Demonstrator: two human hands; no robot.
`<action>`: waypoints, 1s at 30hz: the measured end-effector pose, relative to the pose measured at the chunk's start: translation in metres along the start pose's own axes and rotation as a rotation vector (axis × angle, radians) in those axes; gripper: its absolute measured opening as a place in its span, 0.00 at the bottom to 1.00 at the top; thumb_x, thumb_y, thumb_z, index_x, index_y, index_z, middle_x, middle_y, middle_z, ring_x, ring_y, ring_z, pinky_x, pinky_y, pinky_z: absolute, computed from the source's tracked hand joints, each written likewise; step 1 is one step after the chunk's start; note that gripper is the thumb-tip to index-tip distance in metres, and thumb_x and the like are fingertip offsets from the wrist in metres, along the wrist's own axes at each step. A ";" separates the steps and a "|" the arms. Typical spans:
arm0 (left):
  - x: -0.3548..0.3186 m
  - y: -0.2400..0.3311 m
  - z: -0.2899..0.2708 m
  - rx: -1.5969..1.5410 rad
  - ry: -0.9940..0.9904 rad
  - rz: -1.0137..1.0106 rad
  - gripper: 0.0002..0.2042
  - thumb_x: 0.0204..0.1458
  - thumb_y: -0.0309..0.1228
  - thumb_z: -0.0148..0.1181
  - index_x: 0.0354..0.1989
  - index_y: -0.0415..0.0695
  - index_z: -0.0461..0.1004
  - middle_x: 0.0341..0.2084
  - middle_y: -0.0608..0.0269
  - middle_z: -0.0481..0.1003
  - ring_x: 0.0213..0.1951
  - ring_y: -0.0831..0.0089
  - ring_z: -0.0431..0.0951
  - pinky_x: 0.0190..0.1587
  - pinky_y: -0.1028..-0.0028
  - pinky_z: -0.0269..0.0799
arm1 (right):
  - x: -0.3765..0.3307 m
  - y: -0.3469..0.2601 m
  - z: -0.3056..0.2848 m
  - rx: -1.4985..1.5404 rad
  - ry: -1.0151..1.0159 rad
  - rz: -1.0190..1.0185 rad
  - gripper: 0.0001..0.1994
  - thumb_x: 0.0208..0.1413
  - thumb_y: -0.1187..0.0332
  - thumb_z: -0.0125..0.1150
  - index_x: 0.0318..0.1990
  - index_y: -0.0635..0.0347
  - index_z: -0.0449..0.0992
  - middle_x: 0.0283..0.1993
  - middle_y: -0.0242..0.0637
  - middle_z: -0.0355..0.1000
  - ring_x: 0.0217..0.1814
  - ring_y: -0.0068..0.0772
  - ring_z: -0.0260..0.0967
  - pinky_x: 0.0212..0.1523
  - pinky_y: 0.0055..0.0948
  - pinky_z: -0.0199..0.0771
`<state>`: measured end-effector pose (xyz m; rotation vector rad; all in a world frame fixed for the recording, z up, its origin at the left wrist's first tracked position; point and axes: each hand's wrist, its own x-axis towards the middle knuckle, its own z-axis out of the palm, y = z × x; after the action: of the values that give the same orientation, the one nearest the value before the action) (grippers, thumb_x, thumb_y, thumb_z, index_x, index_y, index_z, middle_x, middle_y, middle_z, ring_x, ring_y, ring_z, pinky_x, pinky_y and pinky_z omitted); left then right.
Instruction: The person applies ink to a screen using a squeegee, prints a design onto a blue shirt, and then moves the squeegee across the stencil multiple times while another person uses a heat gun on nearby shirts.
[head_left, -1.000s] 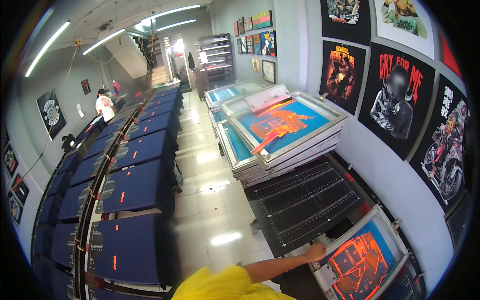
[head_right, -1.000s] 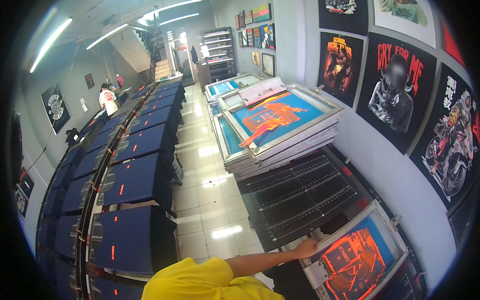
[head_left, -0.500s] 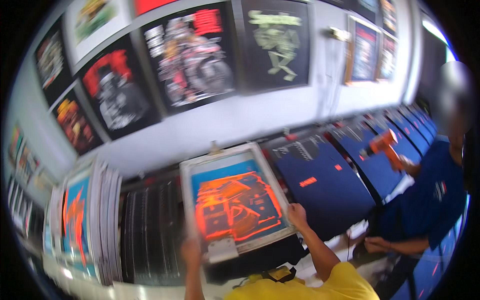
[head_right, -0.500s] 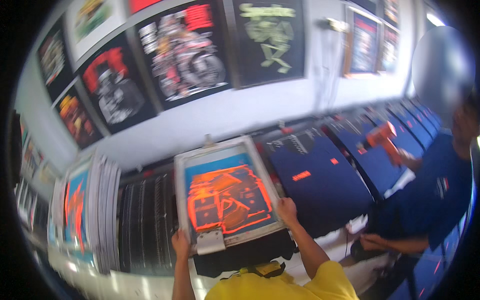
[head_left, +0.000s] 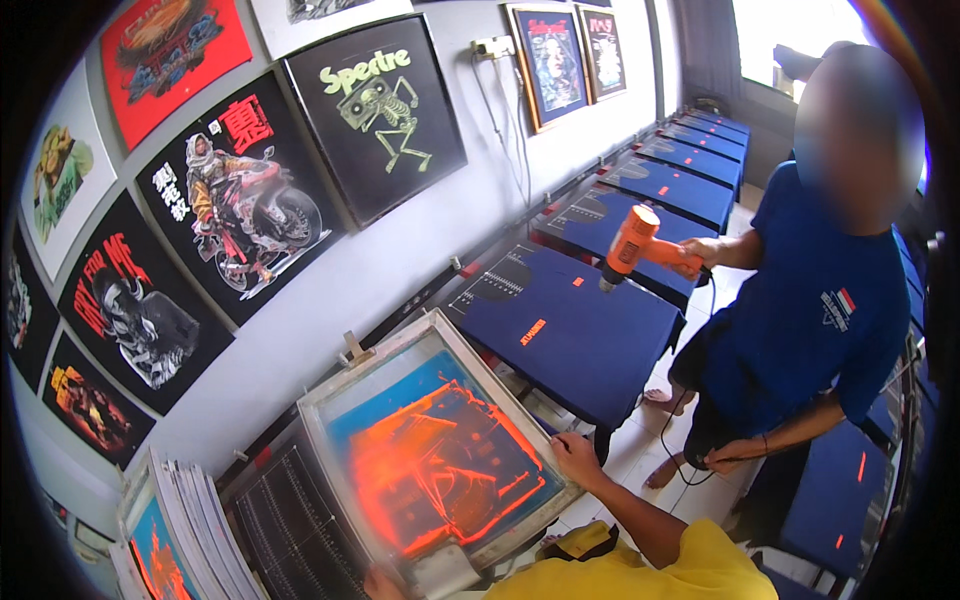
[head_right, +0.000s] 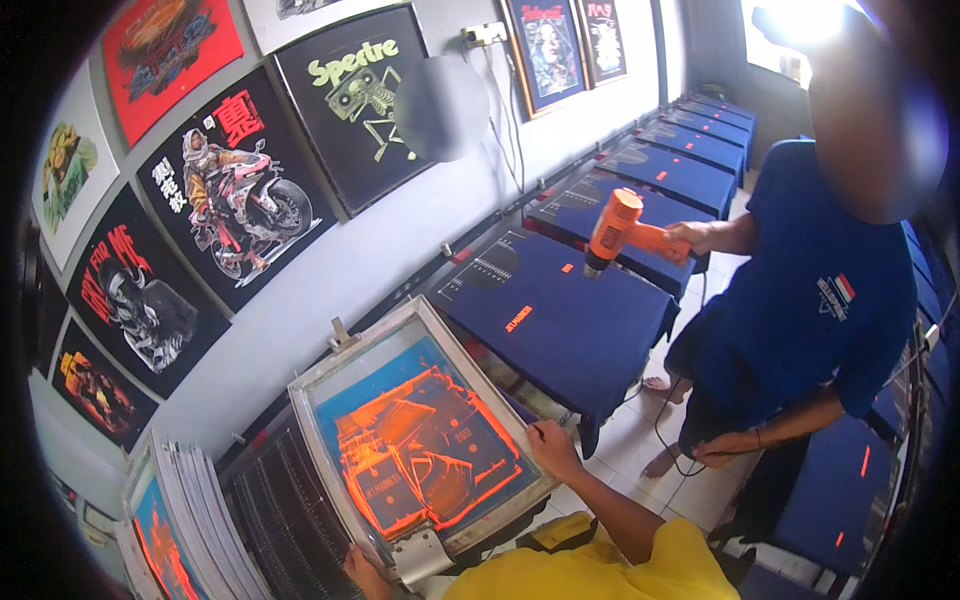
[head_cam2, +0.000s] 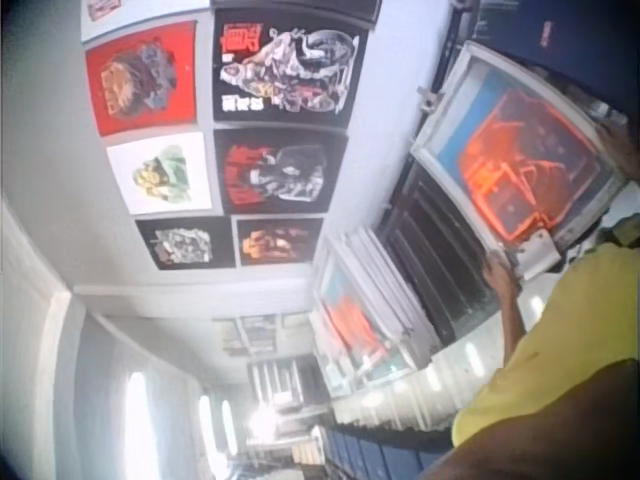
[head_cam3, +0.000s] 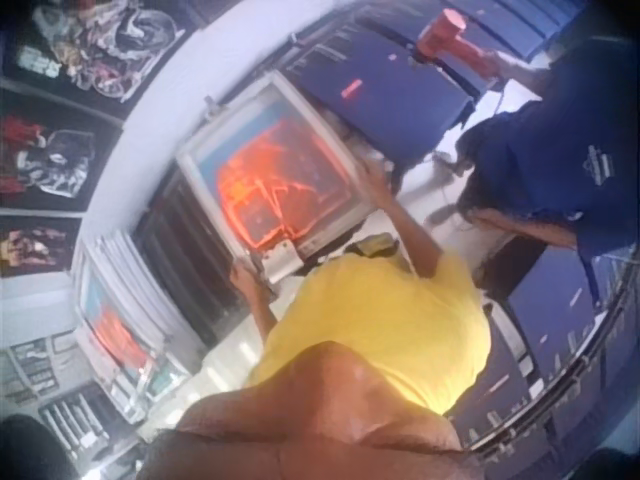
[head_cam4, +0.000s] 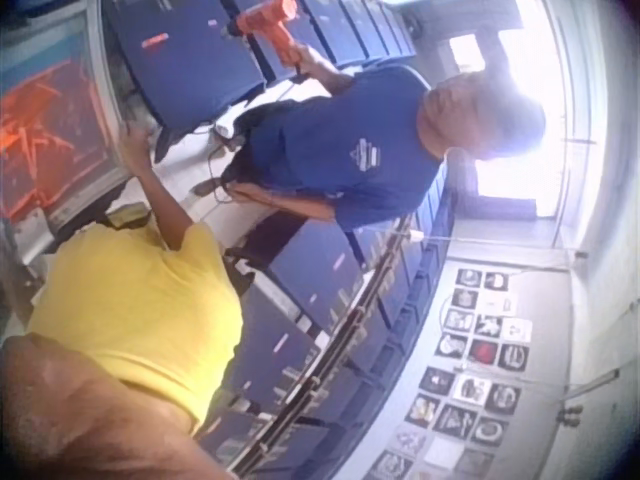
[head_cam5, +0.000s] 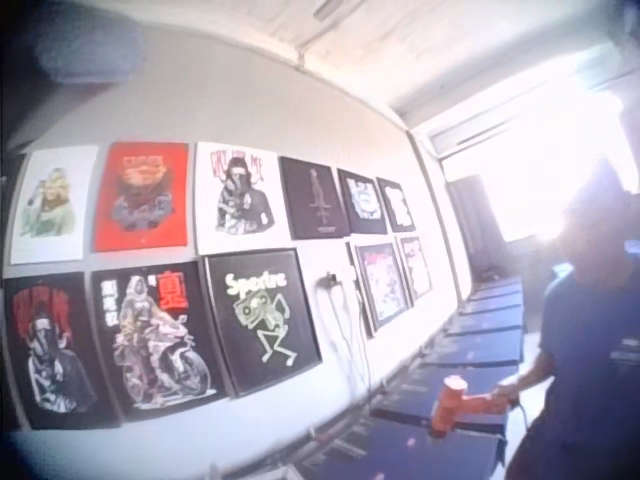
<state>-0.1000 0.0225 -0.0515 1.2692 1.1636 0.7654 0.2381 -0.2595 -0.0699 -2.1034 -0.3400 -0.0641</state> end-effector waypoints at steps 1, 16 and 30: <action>0.003 -0.001 -0.010 -0.014 -0.020 -0.020 0.11 0.63 0.37 0.52 0.31 0.46 0.73 0.18 0.69 0.69 0.18 0.79 0.66 0.19 0.75 0.60 | -0.015 -0.004 0.000 0.013 -0.009 0.038 0.14 0.60 0.62 0.54 0.38 0.65 0.80 0.36 0.52 0.76 0.41 0.54 0.74 0.44 0.43 0.72; 0.037 -0.072 -0.145 0.325 -0.281 0.145 0.16 0.64 0.39 0.52 0.39 0.35 0.76 0.29 0.60 0.74 0.30 0.70 0.72 0.31 0.68 0.68 | -0.192 -0.035 -0.008 0.048 0.093 0.254 0.15 0.59 0.61 0.54 0.38 0.64 0.81 0.38 0.54 0.77 0.43 0.54 0.76 0.46 0.45 0.73; 0.052 -0.071 -0.134 0.151 -0.501 -0.031 0.12 0.59 0.37 0.58 0.26 0.44 0.76 0.22 0.71 0.71 0.25 0.76 0.69 0.29 0.70 0.65 | -0.283 -0.077 -0.039 -0.090 0.227 0.405 0.18 0.59 0.57 0.51 0.42 0.63 0.81 0.40 0.54 0.77 0.47 0.56 0.75 0.50 0.47 0.72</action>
<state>-0.2234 0.0994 -0.1194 1.4588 0.8378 0.3083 -0.0510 -0.3154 -0.0361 -2.1887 0.2298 -0.0782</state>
